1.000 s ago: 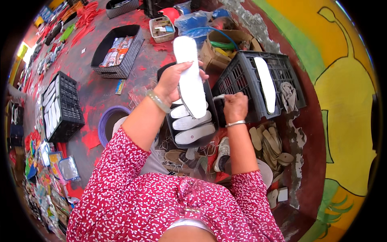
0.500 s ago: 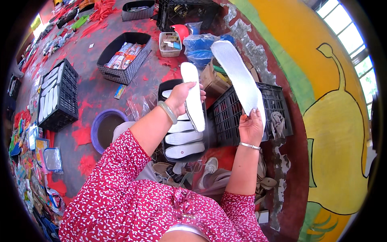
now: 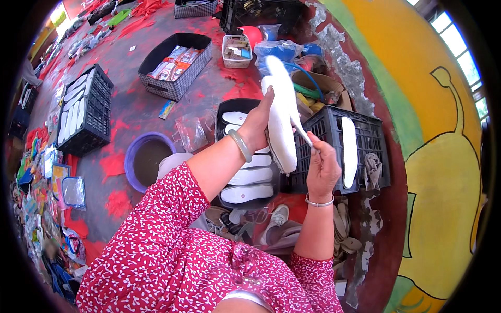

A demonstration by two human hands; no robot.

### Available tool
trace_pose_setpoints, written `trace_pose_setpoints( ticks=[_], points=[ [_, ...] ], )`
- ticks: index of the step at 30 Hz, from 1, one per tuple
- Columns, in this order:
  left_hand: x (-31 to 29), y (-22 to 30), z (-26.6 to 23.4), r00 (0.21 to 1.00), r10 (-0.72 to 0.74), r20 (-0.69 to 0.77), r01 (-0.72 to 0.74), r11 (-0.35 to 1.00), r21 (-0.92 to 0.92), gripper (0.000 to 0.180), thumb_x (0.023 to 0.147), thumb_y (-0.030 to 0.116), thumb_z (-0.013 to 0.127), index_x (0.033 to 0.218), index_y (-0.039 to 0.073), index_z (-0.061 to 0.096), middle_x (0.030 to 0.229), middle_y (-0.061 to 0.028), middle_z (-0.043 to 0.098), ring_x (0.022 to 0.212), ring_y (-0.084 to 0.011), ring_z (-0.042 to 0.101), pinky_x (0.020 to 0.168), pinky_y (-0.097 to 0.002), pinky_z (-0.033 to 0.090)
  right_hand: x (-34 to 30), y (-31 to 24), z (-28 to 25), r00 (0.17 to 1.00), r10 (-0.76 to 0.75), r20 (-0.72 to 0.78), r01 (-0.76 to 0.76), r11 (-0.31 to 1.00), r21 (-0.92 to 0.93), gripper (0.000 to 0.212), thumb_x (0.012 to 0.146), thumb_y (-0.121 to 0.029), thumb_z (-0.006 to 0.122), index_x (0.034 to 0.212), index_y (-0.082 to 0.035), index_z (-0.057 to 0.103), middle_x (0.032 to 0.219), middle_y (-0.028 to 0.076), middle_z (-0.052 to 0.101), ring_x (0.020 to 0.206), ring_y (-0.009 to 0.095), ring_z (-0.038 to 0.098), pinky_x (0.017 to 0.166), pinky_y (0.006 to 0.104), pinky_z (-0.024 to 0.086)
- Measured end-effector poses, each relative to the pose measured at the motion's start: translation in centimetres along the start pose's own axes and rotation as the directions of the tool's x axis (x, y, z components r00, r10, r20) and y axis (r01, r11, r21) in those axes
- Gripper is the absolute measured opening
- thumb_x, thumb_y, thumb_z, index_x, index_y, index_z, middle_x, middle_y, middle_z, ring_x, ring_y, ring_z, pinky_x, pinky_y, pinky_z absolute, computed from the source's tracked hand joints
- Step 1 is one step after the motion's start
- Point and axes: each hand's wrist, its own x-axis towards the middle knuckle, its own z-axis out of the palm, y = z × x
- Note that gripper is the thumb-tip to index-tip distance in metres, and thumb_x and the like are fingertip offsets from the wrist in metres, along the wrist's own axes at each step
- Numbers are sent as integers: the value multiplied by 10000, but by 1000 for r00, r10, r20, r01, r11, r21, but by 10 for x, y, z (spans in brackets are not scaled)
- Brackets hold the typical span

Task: The person picks up shoe insoles, wipes them with a cloth, and stacks them into a black storage crate.

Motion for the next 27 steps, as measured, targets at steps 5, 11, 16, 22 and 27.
trace_pose_setpoints(
  ticks=[5, 11, 16, 22, 27],
  points=[
    [0, 6, -1, 983, 172, -62, -178, 979, -96, 801, 799, 722, 386, 1188, 23, 437, 1012, -156, 588, 923, -249, 583, 788, -415, 502, -5, -11, 14, 953, -268, 138, 297, 915, -272, 178, 761, 78, 560, 925, 12, 581, 977, 171, 647, 920, 306, 644, 792, 342, 525],
    [0, 12, -6, 991, 130, -7, -130, 988, -88, 742, 783, 666, 505, 1149, 23, 452, 934, -124, 575, 882, -228, 561, 786, -420, 500, -5, -9, 20, 942, -281, 183, 322, 909, -265, 187, 761, 70, 555, 935, 4, 563, 1005, 164, 645, 940, 311, 638, 790, 334, 525],
    [1, 15, -10, 992, 124, 37, -118, 984, -136, 456, 862, 381, 579, 1128, 26, 473, 889, -107, 585, 870, -223, 583, 855, -431, 480, -5, -10, 24, 941, -266, 211, 314, 919, -239, 182, 759, 70, 557, 930, 8, 566, 1006, 166, 644, 947, 318, 634, 799, 337, 521],
    [-3, 18, -10, 988, 150, 30, -142, 975, -171, 288, 873, 129, 511, 1133, 11, 471, 896, -121, 584, 871, -242, 588, 858, -444, 481, -7, -11, 25, 940, -221, 262, 275, 942, -191, 192, 747, 77, 542, 926, 12, 568, 1041, 177, 627, 991, 329, 612, 846, 359, 497],
    [-1, 22, -11, 973, 229, 11, -225, 962, -155, 270, 861, 77, 479, 1124, 20, 453, 895, -131, 566, 866, -257, 579, 810, -439, 494, -6, -7, 21, 990, -19, 142, 18, 1000, 12, 296, 750, 106, 488, 1020, 23, 574, 1147, 190, 581, 1113, 306, 547, 941, 348, 425]
  ],
)
